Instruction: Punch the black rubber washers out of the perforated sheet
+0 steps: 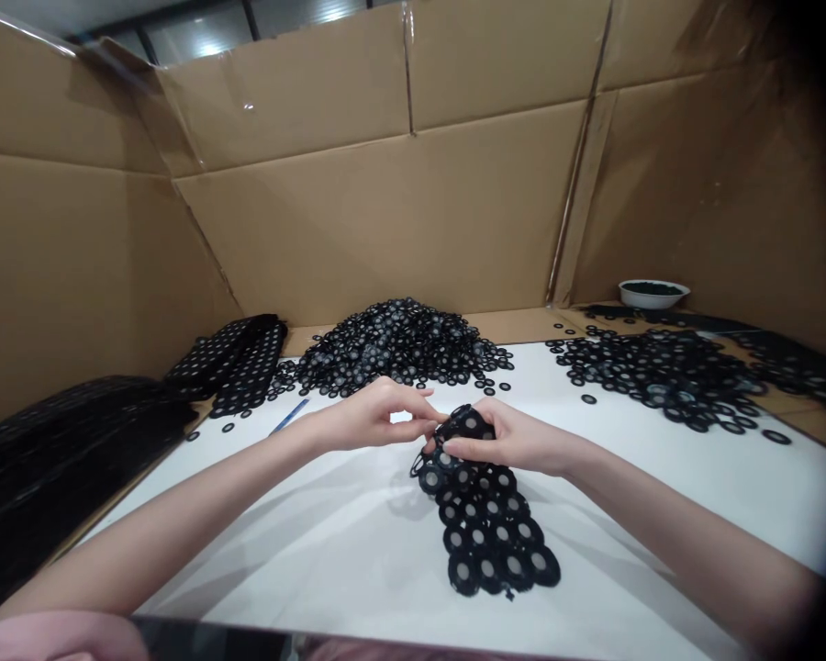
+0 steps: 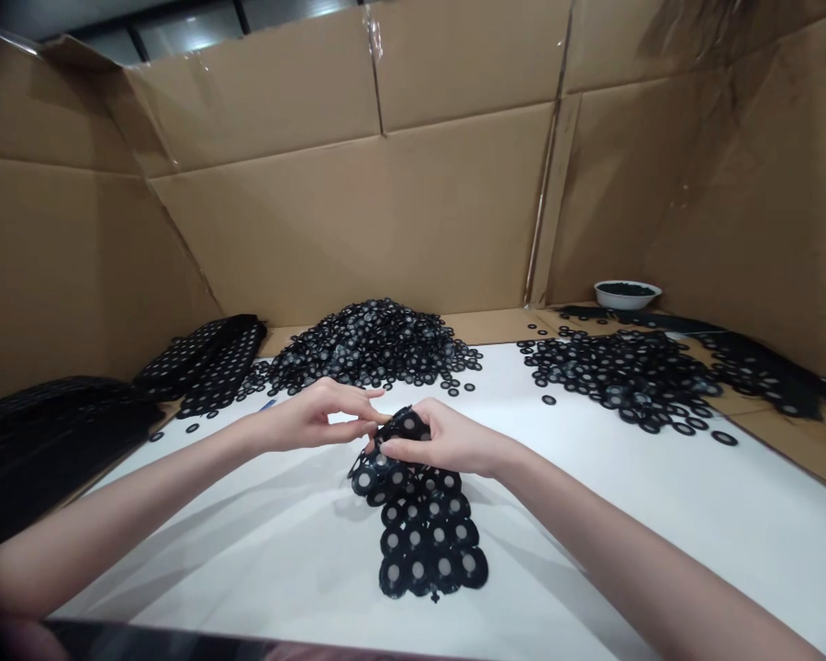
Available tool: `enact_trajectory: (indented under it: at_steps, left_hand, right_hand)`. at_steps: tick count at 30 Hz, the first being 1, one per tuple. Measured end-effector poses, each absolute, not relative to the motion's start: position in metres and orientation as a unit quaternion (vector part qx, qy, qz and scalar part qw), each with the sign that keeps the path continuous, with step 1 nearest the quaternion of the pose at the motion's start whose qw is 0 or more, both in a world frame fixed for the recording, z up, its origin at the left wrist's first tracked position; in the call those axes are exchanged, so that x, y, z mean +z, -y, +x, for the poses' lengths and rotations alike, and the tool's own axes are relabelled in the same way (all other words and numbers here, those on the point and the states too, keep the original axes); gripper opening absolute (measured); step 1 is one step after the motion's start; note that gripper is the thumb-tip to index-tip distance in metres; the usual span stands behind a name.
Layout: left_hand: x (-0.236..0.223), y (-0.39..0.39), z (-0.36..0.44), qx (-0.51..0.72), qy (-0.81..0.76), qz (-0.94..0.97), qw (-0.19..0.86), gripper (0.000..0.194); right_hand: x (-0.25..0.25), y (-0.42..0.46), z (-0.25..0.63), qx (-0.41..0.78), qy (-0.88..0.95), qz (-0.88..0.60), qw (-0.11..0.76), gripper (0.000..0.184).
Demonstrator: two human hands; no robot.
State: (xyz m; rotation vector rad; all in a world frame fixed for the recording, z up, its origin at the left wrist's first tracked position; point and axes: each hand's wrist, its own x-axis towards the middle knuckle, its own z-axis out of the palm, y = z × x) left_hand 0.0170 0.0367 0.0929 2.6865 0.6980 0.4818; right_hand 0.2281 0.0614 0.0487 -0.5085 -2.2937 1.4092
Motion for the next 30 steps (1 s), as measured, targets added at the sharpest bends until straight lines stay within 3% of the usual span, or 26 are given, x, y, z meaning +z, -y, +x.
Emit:
enact_trajectory:
  at_steps: [30]
  left_hand:
    - [0.096, -0.029, 0.037, 0.041, -0.281, 0.957, -0.057, 0.012]
  right_hand:
    - [0.029, -0.064, 0.222, 0.434, 0.844, -0.235, 0.212, 0.030]
